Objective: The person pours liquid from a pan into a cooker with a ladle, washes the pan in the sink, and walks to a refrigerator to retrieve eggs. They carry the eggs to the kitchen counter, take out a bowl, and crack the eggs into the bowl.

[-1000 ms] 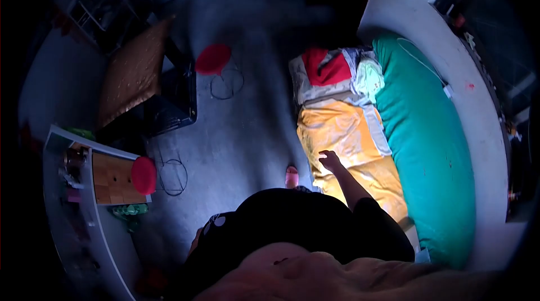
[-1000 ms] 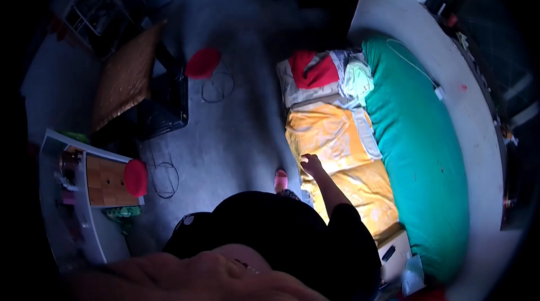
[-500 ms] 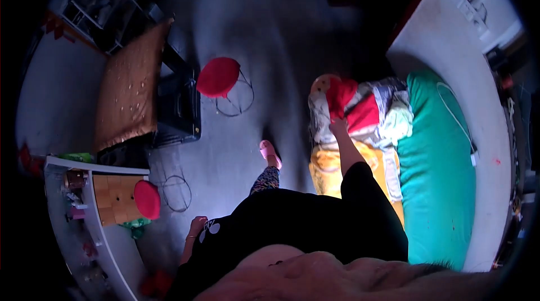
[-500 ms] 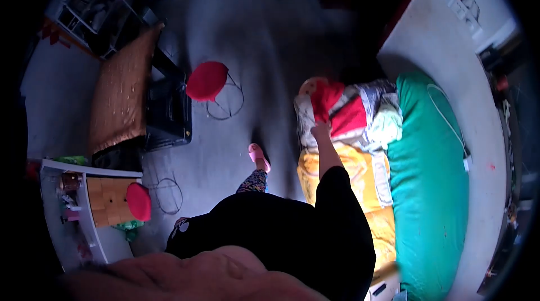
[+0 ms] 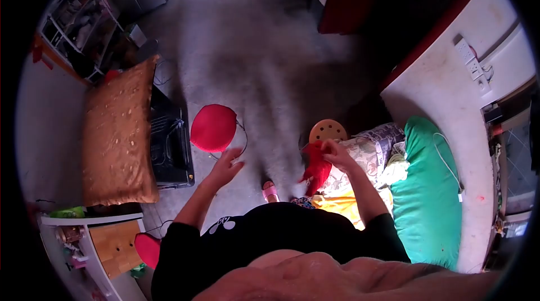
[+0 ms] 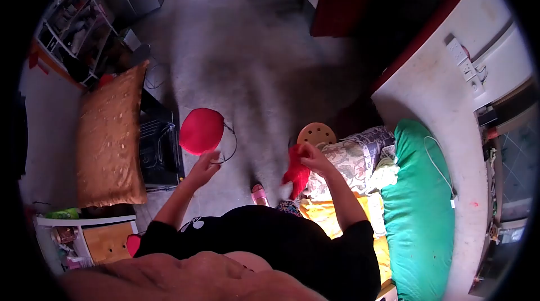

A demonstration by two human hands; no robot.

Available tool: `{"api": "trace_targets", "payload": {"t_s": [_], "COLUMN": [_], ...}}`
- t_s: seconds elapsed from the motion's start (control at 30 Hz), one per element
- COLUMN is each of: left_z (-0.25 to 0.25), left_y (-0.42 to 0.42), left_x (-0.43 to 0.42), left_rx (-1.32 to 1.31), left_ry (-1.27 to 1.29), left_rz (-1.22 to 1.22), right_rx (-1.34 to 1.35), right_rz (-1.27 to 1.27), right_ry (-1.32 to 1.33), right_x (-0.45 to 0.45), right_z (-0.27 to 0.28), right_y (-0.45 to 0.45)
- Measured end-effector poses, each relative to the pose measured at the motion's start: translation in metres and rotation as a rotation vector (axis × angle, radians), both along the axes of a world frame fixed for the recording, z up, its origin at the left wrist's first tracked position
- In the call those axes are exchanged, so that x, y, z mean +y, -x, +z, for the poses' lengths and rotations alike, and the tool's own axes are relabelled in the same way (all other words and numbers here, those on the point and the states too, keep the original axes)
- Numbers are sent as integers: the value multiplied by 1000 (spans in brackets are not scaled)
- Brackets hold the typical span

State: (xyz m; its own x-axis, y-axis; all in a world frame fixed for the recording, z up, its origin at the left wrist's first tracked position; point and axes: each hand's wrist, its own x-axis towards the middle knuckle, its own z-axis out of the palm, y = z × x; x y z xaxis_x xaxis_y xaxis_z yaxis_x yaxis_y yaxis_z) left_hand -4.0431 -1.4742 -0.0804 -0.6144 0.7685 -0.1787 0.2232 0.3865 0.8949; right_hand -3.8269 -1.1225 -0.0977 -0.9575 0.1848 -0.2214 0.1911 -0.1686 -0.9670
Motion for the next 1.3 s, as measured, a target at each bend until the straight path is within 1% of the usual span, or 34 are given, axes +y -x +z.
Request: {"api": "trace_targets", "payload": {"t_s": [0.03, 0.07, 0.1, 0.13, 0.2, 0.27, 0.3, 0.37, 0.4, 0.43, 0.47, 0.5, 0.57, 0.7, 0.9, 1.07, 1.2, 1.3], "left_z": [40, 82, 122, 156, 215, 273, 295, 321, 328, 325, 319, 313, 300, 282, 263, 258, 250, 245], "left_y": [6, 6, 4, 4, 4, 11, 14, 13, 7, -2, -12, -21, -35, -29, -6, -3, -9, -11], "left_x": [32, 59, 79, 90, 100, 82, 73, 61, 58, 58, 61, 63, 69, 72, 69, 99, 115, 125], "left_rx": [280, 336, 391, 356, 288, 209, 169, 279, 323, 295, 208, 131, -22, -245, -413, -548, -634, -696], "left_ry": [-150, -261, -371, -392, -434, -484, -505, -846, -1022, -1118, -1178, -1189, -1139, -1004, -866, -820, -785, -697], "left_rz": [-133, -211, -289, -413, -658, -680, -689, -644, -656, -708, -815, -898, -1067, -1195, -1237, -1286, -1274, -1245], "right_rx": [70, 144, 141, 137, 610, 798, 839, 951, 1004, 1043, 1078, 1108, 1164, 1216, 1293, 1308, 1307, 1326], "right_rz": [127, 207, 275, 343, 399, 340, 290, 203, 231, 273, 316, 359, 428, 438, 464, 427, 402, 402], "right_ry": [38, -23, -110, -195, -273, -134, 83, 510, 568, 527, 454, 399, 295, 242, 183, 169, 214, 226], "right_x": [-11, -26, -35, -44, -57, -69, -81, -104, -111, -116, -118, -123, -130, -124, -107, -88, -75, -70], "right_z": [60, 121, 173, 217, 287, 330, 341, 363, 373, 371, 370, 366, 358, 355, 349, 347, 344, 344], "right_y": [14, 25, 32, 37, 52, 56, 56, 55, 59, 60, 63, 65, 61, 61, 58, 60, 61, 58]}}
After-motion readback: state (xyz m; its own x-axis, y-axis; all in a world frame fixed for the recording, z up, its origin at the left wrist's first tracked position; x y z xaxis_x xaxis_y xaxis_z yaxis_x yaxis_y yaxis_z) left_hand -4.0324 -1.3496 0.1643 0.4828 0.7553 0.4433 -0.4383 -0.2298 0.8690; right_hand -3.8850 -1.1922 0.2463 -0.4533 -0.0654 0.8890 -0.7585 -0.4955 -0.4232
